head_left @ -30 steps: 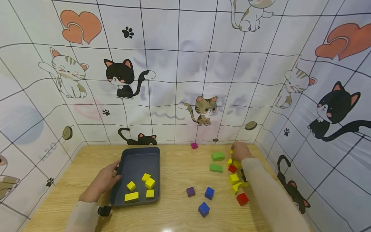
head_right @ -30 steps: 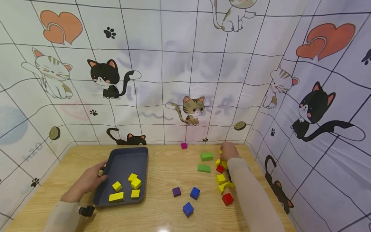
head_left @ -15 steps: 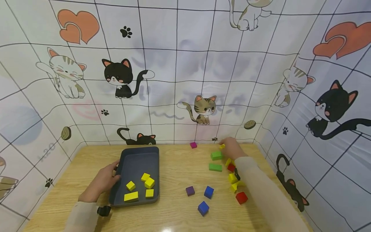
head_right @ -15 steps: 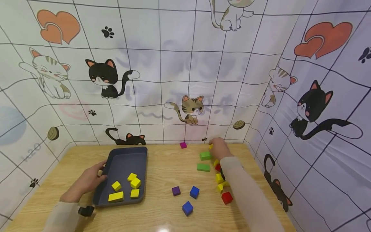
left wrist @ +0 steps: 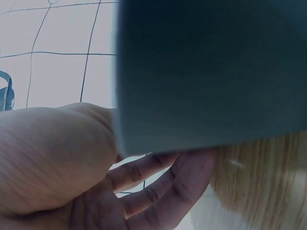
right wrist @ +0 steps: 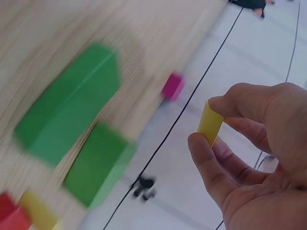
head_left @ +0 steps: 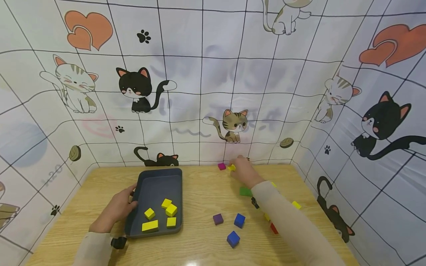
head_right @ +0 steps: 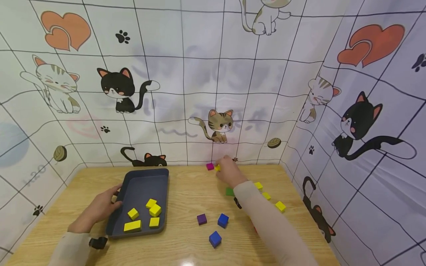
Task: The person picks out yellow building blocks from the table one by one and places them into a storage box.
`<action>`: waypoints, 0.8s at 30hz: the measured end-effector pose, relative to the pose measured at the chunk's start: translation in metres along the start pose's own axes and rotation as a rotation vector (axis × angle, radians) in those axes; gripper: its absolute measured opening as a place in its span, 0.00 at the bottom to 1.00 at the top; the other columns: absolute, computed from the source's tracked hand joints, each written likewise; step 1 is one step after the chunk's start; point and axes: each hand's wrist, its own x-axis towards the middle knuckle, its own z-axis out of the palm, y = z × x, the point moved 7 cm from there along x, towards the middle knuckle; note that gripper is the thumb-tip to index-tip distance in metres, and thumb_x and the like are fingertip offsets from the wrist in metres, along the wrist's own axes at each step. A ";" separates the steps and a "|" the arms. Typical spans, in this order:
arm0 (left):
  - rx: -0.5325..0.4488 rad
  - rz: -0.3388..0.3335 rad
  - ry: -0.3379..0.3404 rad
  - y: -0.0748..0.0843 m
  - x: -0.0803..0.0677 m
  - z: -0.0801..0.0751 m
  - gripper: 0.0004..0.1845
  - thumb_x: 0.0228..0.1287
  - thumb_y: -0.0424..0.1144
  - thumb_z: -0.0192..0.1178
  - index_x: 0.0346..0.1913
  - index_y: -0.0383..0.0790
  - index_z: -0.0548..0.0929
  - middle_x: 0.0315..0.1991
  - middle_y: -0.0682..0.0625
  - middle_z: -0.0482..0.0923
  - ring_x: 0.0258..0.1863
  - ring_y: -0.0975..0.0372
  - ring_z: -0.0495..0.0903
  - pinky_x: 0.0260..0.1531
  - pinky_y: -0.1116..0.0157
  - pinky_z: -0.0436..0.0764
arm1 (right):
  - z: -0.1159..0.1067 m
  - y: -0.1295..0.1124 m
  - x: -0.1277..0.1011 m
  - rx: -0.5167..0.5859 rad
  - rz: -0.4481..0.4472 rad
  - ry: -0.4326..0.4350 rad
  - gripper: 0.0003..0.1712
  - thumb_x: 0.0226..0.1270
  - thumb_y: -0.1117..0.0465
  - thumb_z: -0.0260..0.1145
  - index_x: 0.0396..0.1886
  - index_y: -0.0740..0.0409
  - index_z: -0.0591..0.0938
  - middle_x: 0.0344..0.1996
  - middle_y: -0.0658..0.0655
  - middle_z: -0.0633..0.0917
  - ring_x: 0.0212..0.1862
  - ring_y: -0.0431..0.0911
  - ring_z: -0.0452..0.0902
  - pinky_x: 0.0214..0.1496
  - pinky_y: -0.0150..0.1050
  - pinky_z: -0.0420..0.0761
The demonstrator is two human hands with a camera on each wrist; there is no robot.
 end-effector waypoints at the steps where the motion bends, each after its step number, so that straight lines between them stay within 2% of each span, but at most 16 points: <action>1: 0.001 0.000 0.000 0.000 0.000 0.000 0.42 0.76 0.27 0.69 0.86 0.16 0.63 0.64 0.19 0.84 0.50 0.43 0.88 0.49 0.47 0.91 | 0.002 -0.008 -0.001 0.000 -0.016 0.000 0.20 0.75 0.69 0.77 0.63 0.62 0.94 0.59 0.64 0.90 0.60 0.57 0.84 0.69 0.55 0.91; 5: -0.002 -0.002 -0.002 0.001 -0.001 0.000 0.42 0.76 0.27 0.69 0.86 0.15 0.63 0.64 0.19 0.84 0.49 0.44 0.89 0.47 0.49 0.91 | 0.012 -0.042 -0.003 -0.001 -0.087 -0.014 0.18 0.75 0.67 0.79 0.62 0.61 0.94 0.56 0.62 0.89 0.55 0.53 0.83 0.62 0.52 0.90; 13: -0.005 0.007 -0.007 0.001 -0.002 0.000 0.43 0.76 0.26 0.68 0.86 0.14 0.62 0.64 0.18 0.84 0.47 0.46 0.88 0.44 0.51 0.89 | 0.034 -0.104 -0.005 0.017 -0.216 -0.070 0.18 0.76 0.67 0.79 0.63 0.60 0.94 0.54 0.62 0.88 0.51 0.51 0.84 0.60 0.49 0.92; 21: -0.004 0.001 -0.011 0.001 0.000 -0.001 0.42 0.77 0.27 0.68 0.87 0.16 0.62 0.66 0.19 0.84 0.49 0.45 0.88 0.45 0.52 0.90 | 0.058 -0.157 -0.008 -0.017 -0.314 -0.116 0.19 0.78 0.64 0.80 0.65 0.56 0.94 0.54 0.57 0.88 0.46 0.42 0.79 0.53 0.32 0.87; 24: -0.004 0.006 -0.010 0.001 -0.001 -0.001 0.42 0.77 0.27 0.68 0.86 0.15 0.62 0.66 0.18 0.84 0.50 0.44 0.89 0.46 0.50 0.91 | 0.068 -0.172 -0.010 -0.019 -0.332 -0.147 0.18 0.79 0.63 0.79 0.65 0.53 0.95 0.55 0.56 0.87 0.46 0.42 0.78 0.52 0.30 0.86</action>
